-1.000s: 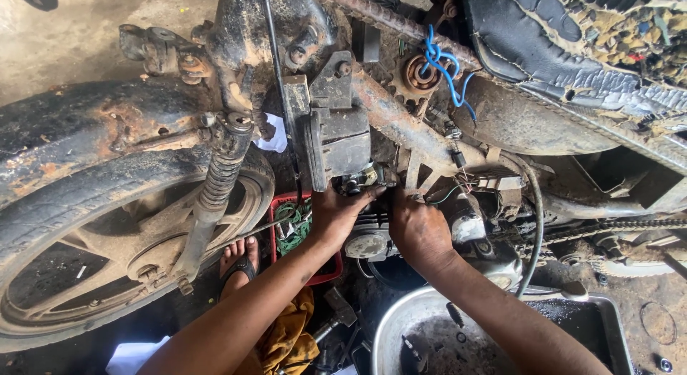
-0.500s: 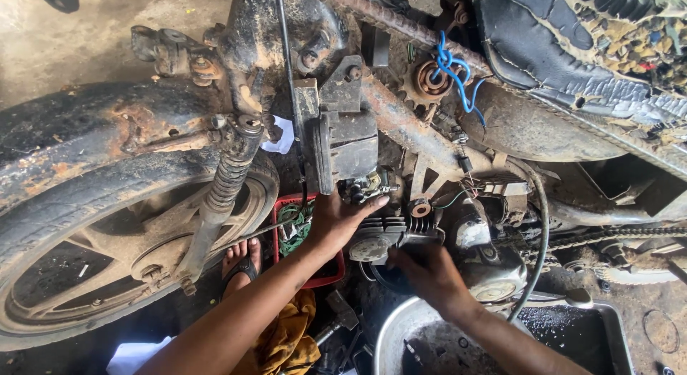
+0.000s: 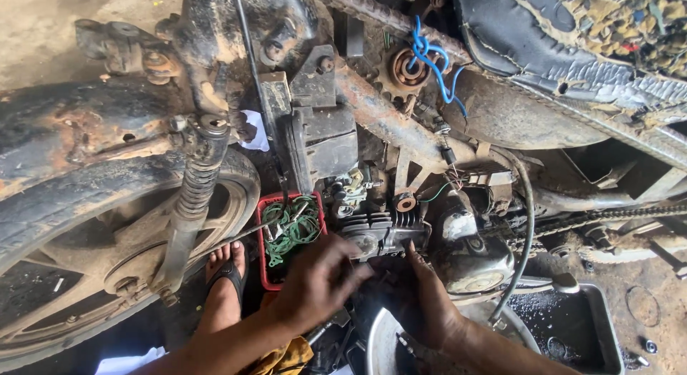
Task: The person is sitting on the floor repairing a motorcycle engine. They use their hands to manipulate a carburetor and other engine components, occasionally reaching into a metal bowl to retrieve small parts.
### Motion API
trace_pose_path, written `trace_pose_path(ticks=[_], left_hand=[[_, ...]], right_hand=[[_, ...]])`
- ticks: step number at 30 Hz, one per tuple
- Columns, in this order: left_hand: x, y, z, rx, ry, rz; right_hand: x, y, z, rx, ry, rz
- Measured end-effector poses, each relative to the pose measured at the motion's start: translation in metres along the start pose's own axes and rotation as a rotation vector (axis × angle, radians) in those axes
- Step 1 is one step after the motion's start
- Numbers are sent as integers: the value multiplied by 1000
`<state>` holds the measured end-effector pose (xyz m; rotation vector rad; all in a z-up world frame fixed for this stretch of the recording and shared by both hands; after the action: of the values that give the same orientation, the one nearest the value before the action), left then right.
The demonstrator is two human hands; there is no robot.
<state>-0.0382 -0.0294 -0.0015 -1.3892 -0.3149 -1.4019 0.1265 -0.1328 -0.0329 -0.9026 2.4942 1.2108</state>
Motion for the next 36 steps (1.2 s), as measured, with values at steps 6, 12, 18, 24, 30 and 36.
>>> trace_pose_path(ticks=[6,12,18,24,30,36], left_hand=[[36,11,4,-331,310,102],[10,14,5,-495,245,138],[-31,3,7,-376,61,-254],[-63,0,6,-261,-402,-845],[-77,3,7,-164,-449,-1120],[-90,-4,19,-18,-405,-1012]], right_hand=[[12,11,9,-139,-77,57],[8,27,6,-60,-64,47],[-43,-10,27,55,-338,-615],[-126,99,-17,14,-1492,-1835],[-138,101,25,-80,-905,-2238],[-152,116,23,-161,-1068,-2110]])
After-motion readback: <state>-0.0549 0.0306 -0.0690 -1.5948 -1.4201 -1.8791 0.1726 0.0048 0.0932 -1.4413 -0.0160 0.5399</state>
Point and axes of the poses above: each hand's wrist, its own z-axis towards the middle knuckle, its own y-axis out of the palm, x = y × z, the point moved 5 cm from there along z, towards the middle knuckle, and after that the axes turned 7 degrees about -x, right-handed, at the moved point
